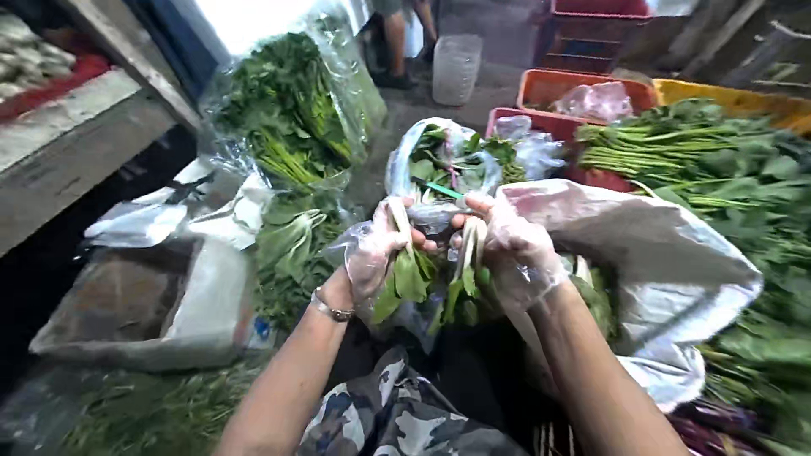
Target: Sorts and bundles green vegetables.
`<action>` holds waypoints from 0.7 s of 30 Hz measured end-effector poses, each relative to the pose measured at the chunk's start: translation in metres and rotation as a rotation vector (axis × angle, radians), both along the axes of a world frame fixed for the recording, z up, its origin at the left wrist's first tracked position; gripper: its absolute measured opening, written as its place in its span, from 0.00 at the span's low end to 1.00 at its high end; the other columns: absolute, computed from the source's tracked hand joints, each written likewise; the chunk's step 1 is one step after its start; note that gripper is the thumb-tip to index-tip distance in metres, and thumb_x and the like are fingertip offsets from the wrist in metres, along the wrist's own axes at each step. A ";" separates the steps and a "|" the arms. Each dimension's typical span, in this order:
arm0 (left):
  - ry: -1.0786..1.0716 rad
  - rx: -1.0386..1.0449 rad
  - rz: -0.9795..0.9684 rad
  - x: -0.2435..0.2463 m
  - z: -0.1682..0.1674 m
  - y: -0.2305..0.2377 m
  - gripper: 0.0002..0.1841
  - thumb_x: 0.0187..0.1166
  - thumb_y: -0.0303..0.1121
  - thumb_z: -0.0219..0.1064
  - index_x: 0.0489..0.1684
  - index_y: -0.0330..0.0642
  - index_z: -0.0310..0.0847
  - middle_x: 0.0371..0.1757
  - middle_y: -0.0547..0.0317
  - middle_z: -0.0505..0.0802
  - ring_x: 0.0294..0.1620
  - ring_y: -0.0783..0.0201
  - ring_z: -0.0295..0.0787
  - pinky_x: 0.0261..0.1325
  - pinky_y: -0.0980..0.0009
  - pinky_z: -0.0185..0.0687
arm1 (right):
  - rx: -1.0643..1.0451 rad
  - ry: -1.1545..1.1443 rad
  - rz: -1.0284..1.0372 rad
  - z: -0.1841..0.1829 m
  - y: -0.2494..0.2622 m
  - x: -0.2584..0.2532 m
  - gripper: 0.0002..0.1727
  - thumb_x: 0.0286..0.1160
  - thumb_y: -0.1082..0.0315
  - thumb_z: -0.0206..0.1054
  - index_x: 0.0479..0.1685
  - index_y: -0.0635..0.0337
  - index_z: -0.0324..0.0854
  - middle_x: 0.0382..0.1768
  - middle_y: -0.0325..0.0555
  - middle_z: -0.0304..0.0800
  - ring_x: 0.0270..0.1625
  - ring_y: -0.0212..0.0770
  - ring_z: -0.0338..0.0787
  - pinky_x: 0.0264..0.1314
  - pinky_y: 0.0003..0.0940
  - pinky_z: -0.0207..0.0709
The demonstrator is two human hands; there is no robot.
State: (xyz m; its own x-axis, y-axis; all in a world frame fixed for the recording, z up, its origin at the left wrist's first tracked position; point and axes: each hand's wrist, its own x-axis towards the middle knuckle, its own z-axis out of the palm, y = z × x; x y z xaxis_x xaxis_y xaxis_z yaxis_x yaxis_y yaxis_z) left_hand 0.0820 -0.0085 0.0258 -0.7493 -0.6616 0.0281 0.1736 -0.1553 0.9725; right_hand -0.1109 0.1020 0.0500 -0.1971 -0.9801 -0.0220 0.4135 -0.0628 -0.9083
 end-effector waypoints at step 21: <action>-0.035 0.104 0.360 0.095 -0.060 -0.088 0.22 0.87 0.35 0.58 0.77 0.41 0.69 0.58 0.67 0.87 0.58 0.81 0.83 0.65 0.78 0.80 | -0.103 0.710 0.125 -0.051 -0.162 0.118 0.19 0.69 0.79 0.63 0.61 0.67 0.84 0.54 0.42 0.92 0.51 0.24 0.90 0.56 0.23 0.85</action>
